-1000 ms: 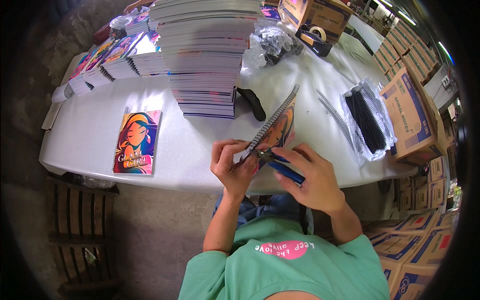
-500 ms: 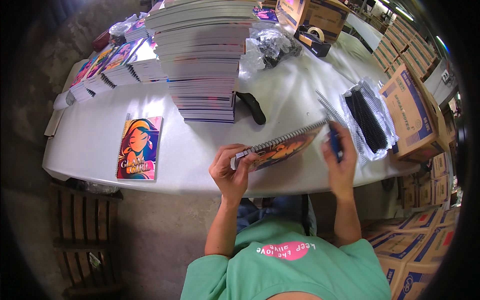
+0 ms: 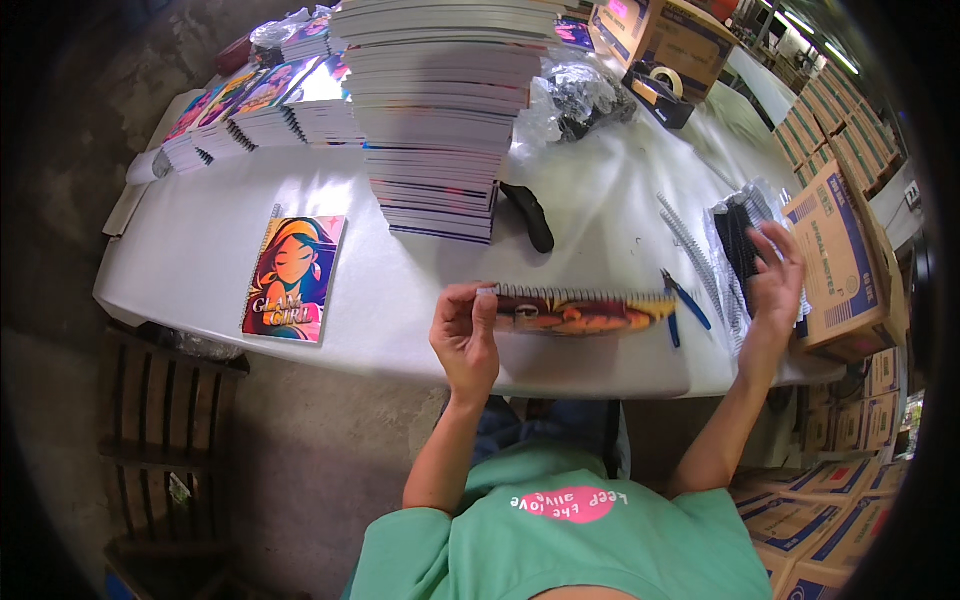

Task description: The person assembles spiral notebooks by inserting a wire coil into the pre-punched holes of the pages and covers and then trimming the excess wire with shears.

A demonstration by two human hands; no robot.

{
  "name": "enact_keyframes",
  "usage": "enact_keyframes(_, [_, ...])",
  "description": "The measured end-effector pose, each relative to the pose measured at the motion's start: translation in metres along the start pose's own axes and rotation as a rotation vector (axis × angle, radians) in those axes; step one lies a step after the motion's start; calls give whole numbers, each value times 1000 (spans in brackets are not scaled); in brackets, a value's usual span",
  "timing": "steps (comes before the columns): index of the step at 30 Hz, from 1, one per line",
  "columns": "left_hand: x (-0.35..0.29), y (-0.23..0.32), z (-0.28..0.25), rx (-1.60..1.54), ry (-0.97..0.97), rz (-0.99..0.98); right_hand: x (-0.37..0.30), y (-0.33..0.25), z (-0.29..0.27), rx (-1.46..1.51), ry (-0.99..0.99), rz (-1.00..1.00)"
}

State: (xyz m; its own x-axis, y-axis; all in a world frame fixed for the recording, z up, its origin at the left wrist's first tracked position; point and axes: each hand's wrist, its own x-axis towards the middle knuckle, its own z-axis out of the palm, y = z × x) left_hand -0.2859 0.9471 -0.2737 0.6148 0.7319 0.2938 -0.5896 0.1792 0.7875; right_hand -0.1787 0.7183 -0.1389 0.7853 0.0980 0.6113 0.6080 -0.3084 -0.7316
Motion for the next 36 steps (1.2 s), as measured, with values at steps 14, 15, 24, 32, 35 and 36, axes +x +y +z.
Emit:
enact_keyframes(14, [1, -8, 1, 94, -32, 130, -22, -29, 116, -142, -751, -410])
enact_keyframes(15, [1, -9, 1, 93, -50, 146, -20, -30, 115, -192, -768, -455])
enact_keyframes(24, [5, -9, 3, -20, -120, 175, -8, -40, 115, -286, -936, -552])
enact_keyframes(32, [13, 9, 6, -187, -199, -185, -10, -28, 105, -402, -879, -534])
enact_keyframes(35, [13, -6, 1, -83, -197, -43, -17, -27, 97, -467, -728, -644])
enact_keyframes(36, [12, -8, 1, -50, -175, -16, -16, -34, 86, -483, -665, -560])
